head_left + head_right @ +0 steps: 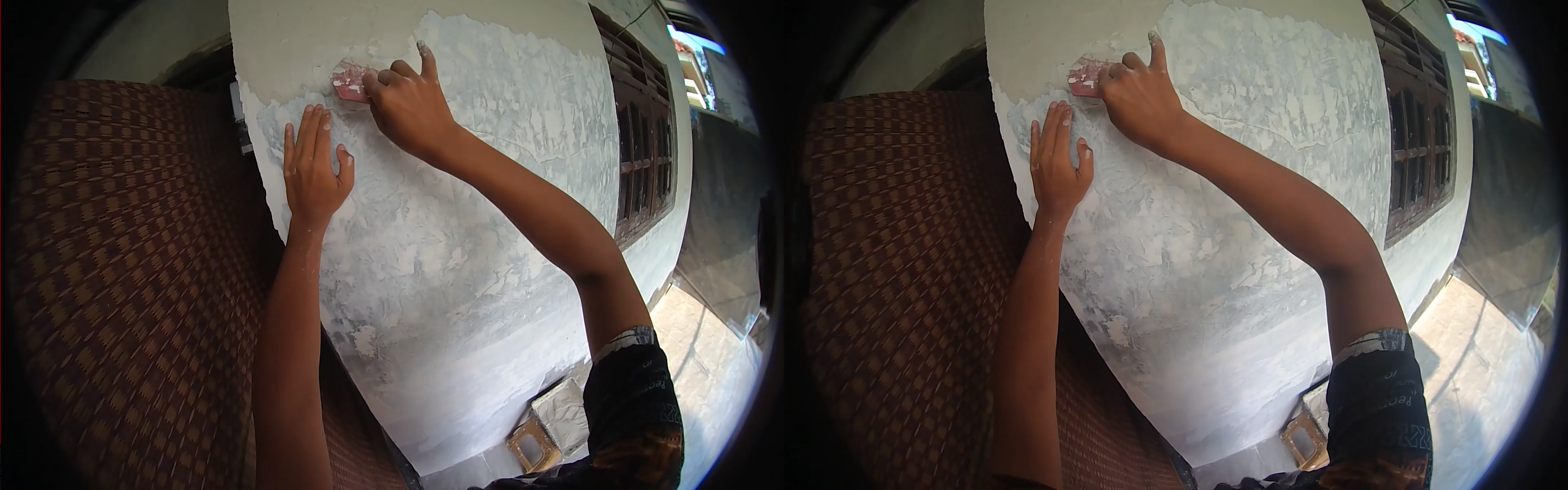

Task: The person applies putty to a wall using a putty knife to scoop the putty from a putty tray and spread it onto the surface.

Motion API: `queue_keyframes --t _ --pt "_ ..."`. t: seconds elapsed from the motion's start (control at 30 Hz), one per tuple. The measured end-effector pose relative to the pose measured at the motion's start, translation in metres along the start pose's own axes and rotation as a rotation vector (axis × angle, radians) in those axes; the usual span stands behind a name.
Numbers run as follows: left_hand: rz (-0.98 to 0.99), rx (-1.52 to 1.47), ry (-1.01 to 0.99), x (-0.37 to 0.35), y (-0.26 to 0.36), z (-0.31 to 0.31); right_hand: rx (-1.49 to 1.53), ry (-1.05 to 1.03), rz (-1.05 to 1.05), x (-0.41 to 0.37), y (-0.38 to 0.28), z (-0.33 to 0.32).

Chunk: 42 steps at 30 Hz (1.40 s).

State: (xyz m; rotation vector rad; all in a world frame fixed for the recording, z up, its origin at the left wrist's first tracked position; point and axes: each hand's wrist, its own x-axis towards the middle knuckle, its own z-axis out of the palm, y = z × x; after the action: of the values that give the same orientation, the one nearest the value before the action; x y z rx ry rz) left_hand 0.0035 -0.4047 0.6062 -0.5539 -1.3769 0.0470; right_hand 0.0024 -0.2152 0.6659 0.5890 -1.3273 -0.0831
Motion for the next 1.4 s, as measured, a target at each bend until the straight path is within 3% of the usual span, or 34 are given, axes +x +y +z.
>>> queue_keyframes --t 0.1,0.2,0.37,0.43,0.6,0.7,0.87,1.0,1.13,1.23,1.4 --pt "-0.003 0.007 0.008 -0.001 -0.001 0.003 -0.077 0.101 0.101 0.036 0.032 0.001" --pt "0.004 0.026 0.023 -0.001 -0.002 0.003 -0.129 0.096 0.049 0.053 0.05 0.016" --pt "0.003 0.017 0.026 -0.001 -0.001 0.002 -0.203 0.002 -0.094 0.001 0.023 0.026" --pt "0.002 0.013 0.036 -0.001 -0.001 0.002 -0.029 0.022 -0.135 -0.017 0.007 0.009" --pt "0.002 0.025 0.038 -0.002 -0.002 0.005 -0.132 0.146 -0.027 0.031 0.043 0.009" --pt "0.012 0.031 0.034 -0.001 -0.003 0.004 -0.201 0.039 -0.067 0.036 0.053 0.019" --pt "-0.003 0.034 0.029 -0.003 0.0 0.002 -0.085 -0.026 -0.152 -0.028 0.02 0.009" --pt "-0.004 0.045 0.03 -0.002 0.0 0.003 -0.1 0.118 -0.09 -0.008 0.036 0.002" --pt "-0.006 0.059 0.024 -0.003 -0.001 0.004 -0.062 -0.002 -0.03 0.018 0.05 0.011" --pt "0.009 0.055 0.026 -0.003 -0.002 0.003 -0.22 -0.025 -0.14 -0.01 0.035 0.019" --pt "0.006 0.033 0.011 -0.003 0.001 0.002 -0.063 0.0 -0.121 -0.033 0.025 0.001"
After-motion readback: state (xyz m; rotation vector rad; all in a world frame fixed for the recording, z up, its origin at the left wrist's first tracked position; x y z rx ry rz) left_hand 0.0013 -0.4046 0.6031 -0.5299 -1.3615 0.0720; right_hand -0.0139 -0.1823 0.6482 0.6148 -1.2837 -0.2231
